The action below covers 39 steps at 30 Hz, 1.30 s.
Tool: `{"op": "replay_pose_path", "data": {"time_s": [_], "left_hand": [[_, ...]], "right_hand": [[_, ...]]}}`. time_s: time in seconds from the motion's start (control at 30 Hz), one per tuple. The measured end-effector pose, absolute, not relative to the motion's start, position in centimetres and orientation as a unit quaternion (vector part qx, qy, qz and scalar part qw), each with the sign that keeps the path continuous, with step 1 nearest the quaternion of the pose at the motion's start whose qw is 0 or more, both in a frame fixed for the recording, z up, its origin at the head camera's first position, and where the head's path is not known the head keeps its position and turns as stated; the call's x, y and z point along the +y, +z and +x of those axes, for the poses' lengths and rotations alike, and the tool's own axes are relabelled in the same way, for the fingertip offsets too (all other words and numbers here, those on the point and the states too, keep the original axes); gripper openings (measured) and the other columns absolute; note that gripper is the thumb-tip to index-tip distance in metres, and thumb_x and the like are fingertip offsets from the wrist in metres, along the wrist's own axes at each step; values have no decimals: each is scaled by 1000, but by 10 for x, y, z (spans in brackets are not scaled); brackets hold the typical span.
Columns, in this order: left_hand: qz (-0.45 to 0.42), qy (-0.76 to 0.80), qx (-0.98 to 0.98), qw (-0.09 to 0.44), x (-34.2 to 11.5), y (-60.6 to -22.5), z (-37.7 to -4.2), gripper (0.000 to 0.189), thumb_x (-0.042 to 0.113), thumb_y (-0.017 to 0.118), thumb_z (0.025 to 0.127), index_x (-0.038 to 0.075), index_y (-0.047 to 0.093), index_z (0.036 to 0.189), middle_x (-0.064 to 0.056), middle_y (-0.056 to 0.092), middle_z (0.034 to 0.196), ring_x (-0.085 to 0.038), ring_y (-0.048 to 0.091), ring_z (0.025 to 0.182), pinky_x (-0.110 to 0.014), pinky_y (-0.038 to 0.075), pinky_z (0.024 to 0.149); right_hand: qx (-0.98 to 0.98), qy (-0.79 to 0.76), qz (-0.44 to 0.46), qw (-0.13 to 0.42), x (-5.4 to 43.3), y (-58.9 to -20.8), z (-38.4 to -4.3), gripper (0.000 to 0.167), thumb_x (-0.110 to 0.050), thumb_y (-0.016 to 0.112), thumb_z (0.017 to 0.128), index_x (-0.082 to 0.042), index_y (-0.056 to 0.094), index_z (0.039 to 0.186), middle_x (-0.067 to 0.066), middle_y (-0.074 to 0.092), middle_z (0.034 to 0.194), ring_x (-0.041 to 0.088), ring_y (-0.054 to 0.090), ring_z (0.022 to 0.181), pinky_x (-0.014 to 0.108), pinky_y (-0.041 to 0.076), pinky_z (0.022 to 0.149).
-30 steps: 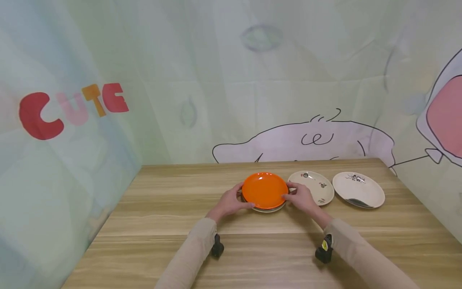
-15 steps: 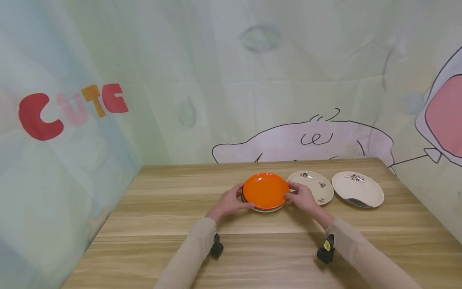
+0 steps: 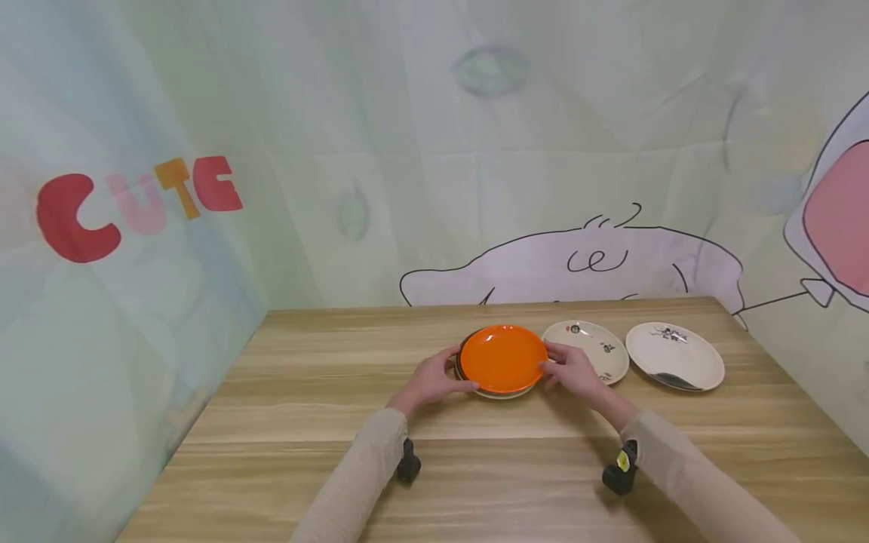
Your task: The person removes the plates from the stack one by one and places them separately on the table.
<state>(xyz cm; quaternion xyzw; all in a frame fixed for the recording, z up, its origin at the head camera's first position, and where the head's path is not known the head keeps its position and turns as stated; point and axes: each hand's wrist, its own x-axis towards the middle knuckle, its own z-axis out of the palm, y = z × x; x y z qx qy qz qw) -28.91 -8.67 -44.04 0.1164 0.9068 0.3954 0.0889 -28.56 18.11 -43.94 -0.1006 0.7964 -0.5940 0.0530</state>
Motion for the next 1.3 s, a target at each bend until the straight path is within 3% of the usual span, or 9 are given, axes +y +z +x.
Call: {"op": "replay_pose_path", "data": {"time_s": [0.2,0.7,0.93,1.3], "left_hand": [[126,395,906,87,-87,-439,-288,86,42,76,69,4,38,136,-13,47,133,-25,47,118,-39,39,99],[119,399,905,94,-87,-439,-288,84,40,77,69,6,39,136,-12,46,134,-25,47,119,-39,38,100],[127,389,908,88,-87,-439,-289,83,38,77,69,4,39,135,-14,47,133,-26,47,118,-40,38,100],[123,383,911,90,-88,-439,-289,83,39,76,70,5,39,136,-13,47,133,-26,46,119,-41,36,101]], "right_hand": [[779,-616,-91,70,181,-439,-285,54,5,51,86,18,27,132,36,39,127,11,57,64,25,54,58],[787,-611,-55,68,181,-433,-283,50,4,48,86,15,32,132,33,45,124,14,58,63,28,55,58],[790,-607,-47,75,184,-429,-285,49,3,47,87,15,32,132,32,43,127,8,60,65,25,55,64],[761,-639,-59,91,191,-426,-281,50,5,46,88,15,28,134,34,37,131,11,63,74,29,55,70]]}}
